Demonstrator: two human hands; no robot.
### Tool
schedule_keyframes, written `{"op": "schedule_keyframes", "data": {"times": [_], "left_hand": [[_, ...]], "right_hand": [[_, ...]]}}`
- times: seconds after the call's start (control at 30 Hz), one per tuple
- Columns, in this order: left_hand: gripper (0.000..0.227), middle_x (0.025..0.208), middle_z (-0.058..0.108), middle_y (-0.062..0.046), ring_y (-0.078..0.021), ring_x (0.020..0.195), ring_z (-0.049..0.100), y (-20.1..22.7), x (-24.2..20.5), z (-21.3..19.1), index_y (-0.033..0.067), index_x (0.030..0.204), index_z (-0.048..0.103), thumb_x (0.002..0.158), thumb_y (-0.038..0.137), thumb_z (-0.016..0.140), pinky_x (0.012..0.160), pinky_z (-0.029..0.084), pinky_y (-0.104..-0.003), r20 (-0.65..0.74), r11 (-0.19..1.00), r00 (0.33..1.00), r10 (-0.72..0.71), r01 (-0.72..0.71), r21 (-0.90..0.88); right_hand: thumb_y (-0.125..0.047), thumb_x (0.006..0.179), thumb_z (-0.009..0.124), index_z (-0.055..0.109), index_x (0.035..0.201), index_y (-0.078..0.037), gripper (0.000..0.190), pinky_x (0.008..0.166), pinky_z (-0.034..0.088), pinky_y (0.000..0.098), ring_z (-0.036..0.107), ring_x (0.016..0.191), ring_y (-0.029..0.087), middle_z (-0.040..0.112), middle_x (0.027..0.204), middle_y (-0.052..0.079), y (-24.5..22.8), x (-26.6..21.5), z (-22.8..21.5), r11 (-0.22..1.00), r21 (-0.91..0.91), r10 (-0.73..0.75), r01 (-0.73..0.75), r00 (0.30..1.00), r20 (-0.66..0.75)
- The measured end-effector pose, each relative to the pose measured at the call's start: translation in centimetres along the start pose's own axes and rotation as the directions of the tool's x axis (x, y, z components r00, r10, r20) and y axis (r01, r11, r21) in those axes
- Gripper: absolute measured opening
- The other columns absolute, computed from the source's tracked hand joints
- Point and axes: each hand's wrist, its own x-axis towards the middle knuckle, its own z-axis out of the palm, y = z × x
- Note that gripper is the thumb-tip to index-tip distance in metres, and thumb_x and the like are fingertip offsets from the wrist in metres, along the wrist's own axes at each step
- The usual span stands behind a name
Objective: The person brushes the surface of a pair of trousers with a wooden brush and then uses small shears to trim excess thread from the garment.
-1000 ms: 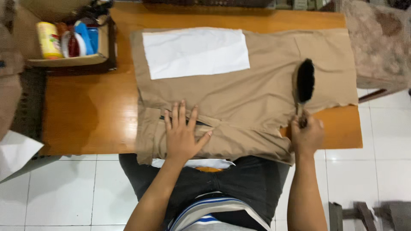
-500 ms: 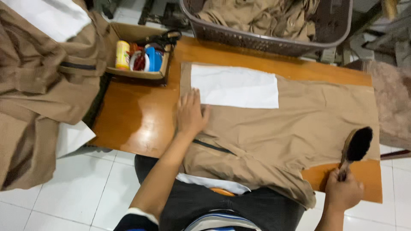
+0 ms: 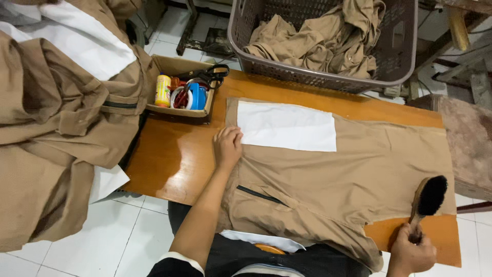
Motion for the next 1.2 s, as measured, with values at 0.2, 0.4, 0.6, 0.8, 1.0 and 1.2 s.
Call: {"op": "schedule_keyframes", "data": {"times": [0.2,0.4,0.6,0.8,1.0,1.2], "left_hand": [[0.03,0.096,0.073,-0.013,-0.0336,0.092,0.067,-1.4,0.5,0.0,0.0036,0.094,0.07,0.104,0.016,0.045,0.084,0.05,-0.044,-0.151,0.916,0.942,-0.299,0.239,-0.321],[0.037,0.114,0.062,-0.001,-0.0254,0.11,0.061,-0.8,0.2,0.5,0.03,0.119,0.078,0.083,0.04,0.079,0.097,0.042,-0.049,0.129,0.944,0.944,-0.304,0.316,-0.092],[0.011,0.112,0.068,0.004,-0.0274,0.108,0.058,-0.6,0.6,0.2,0.0238,0.088,0.08,0.091,0.031,0.072,0.084,0.041,-0.047,0.112,0.99,0.984,-0.141,0.14,0.019],[0.017,0.108,0.074,0.008,-0.0282,0.098,0.061,-0.8,0.6,0.2,0.0256,0.095,0.071,0.098,0.034,0.056,0.082,0.04,-0.045,0.094,0.977,0.977,-0.191,0.198,-0.074],[0.023,0.095,0.073,-0.003,-0.0218,0.09,0.067,-0.8,0.6,-0.2,0.0111,0.091,0.069,0.102,0.02,0.051,0.08,0.049,-0.033,-0.026,0.856,0.939,-0.344,0.302,-0.419],[0.058,0.088,0.07,-0.014,-0.0259,0.089,0.067,-0.8,0.2,-2.2,0.0088,0.071,0.059,0.109,0.045,0.033,0.086,0.05,-0.036,0.019,0.528,0.872,-0.488,0.313,-0.789]], "right_hand": [[-0.05,0.107,0.086,0.071,0.093,-0.005,0.049,0.07,0.052,0.0496,0.066,0.077,0.039,0.066,0.084,0.02,-1.3,0.0,-1.6,0.987,0.085,0.125,-0.134,0.987,0.096],[-0.056,0.104,0.087,0.071,0.088,-0.01,0.052,0.062,0.048,0.0515,0.065,0.07,0.04,0.065,0.077,0.017,0.1,-0.1,-0.1,0.997,-0.024,0.074,-0.074,0.997,0.001],[-0.05,0.105,0.088,0.073,0.091,-0.011,0.044,0.066,0.051,0.0483,0.063,0.072,0.036,0.064,0.076,0.013,0.0,0.0,0.4,0.995,0.066,0.076,-0.075,0.997,-0.02],[-0.048,0.101,0.087,0.067,0.083,-0.01,0.047,0.064,0.049,0.0495,0.064,0.071,0.037,0.065,0.075,0.013,0.3,0.4,0.1,0.998,0.039,0.045,-0.045,0.999,-0.008],[-0.046,0.098,0.089,0.067,0.081,-0.012,0.044,0.06,0.05,0.0467,0.064,0.068,0.032,0.065,0.075,0.01,0.1,0.6,-0.4,0.993,0.095,0.073,-0.071,0.997,-0.017],[-0.037,0.099,0.085,0.069,0.084,-0.01,0.034,0.063,0.048,0.0485,0.064,0.073,0.036,0.066,0.075,0.012,0.1,0.8,-1.0,0.992,0.127,-0.006,0.01,0.999,-0.034]]}}
